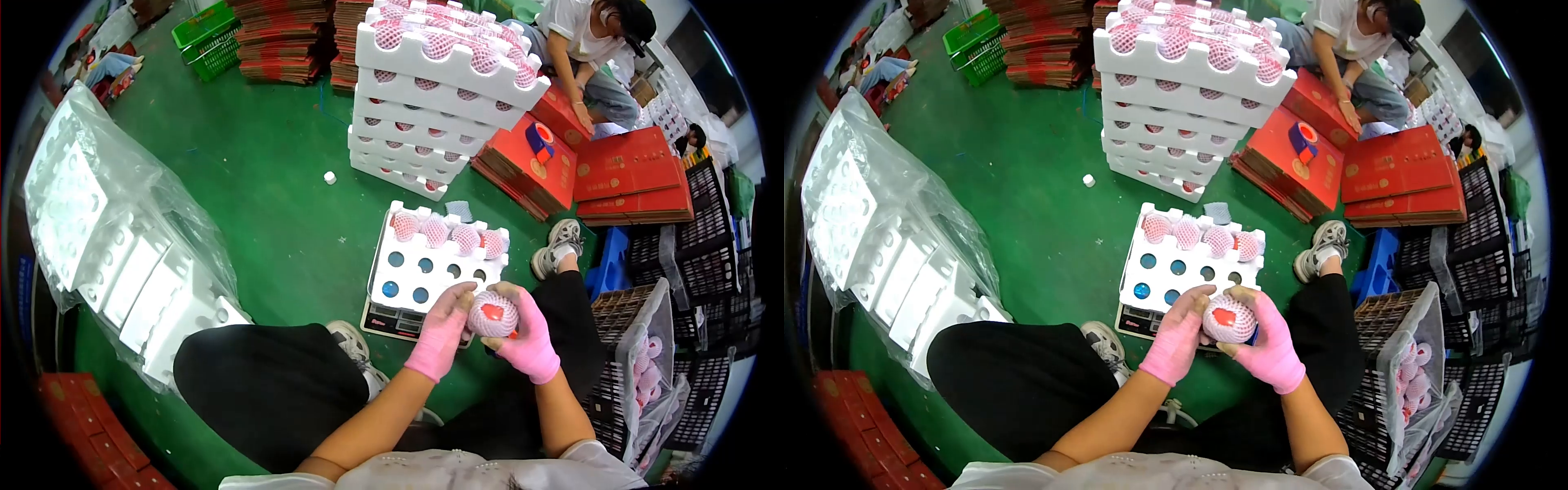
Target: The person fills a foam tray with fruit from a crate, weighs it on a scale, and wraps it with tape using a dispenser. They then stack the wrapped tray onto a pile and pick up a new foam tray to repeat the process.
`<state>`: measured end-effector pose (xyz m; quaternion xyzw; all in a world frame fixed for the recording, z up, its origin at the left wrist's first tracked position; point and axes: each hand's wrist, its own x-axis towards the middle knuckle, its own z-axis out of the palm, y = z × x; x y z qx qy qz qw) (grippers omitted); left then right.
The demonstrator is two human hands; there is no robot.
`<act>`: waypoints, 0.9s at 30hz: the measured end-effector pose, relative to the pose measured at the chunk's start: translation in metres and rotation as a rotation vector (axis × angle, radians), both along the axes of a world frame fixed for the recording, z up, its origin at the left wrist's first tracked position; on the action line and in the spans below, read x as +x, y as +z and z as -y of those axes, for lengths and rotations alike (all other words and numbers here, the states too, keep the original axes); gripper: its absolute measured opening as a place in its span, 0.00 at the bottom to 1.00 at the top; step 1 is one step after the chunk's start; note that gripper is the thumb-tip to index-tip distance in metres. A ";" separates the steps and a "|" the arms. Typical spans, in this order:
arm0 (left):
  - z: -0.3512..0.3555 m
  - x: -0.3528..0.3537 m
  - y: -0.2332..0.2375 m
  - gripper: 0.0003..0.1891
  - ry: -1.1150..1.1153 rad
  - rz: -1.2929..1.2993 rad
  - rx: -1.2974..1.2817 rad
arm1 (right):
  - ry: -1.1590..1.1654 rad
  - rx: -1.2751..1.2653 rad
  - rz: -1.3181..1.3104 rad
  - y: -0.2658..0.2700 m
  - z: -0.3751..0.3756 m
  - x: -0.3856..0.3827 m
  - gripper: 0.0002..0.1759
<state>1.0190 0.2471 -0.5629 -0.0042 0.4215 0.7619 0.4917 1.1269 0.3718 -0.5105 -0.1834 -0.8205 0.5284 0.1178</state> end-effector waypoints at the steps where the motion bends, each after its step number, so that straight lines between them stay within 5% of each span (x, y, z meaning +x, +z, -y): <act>1: 0.001 -0.002 0.002 0.15 -0.016 -0.021 0.025 | -0.002 -0.073 -0.005 0.001 -0.001 0.003 0.47; 9: -0.008 0.012 0.007 0.14 0.091 -0.106 0.014 | -0.106 -0.590 -0.218 0.010 0.007 0.015 0.46; 12: 0.001 0.000 -0.006 0.17 -0.117 0.226 0.200 | 0.010 0.088 -0.058 0.026 -0.004 0.003 0.44; 17: 0.004 0.003 -0.011 0.20 -0.224 -0.026 0.139 | 0.091 0.161 -0.007 0.028 -0.019 0.005 0.41; 19: 0.004 0.004 -0.015 0.19 -0.222 0.038 0.199 | 0.140 0.210 -0.004 0.022 -0.025 0.010 0.40; 22: -0.003 0.016 -0.033 0.20 -0.189 0.322 0.444 | 0.138 -0.124 -0.137 0.017 -0.019 0.015 0.38; 27: -0.008 0.042 -0.049 0.23 -0.252 0.632 0.601 | 0.042 -0.234 -0.102 0.005 -0.010 0.018 0.37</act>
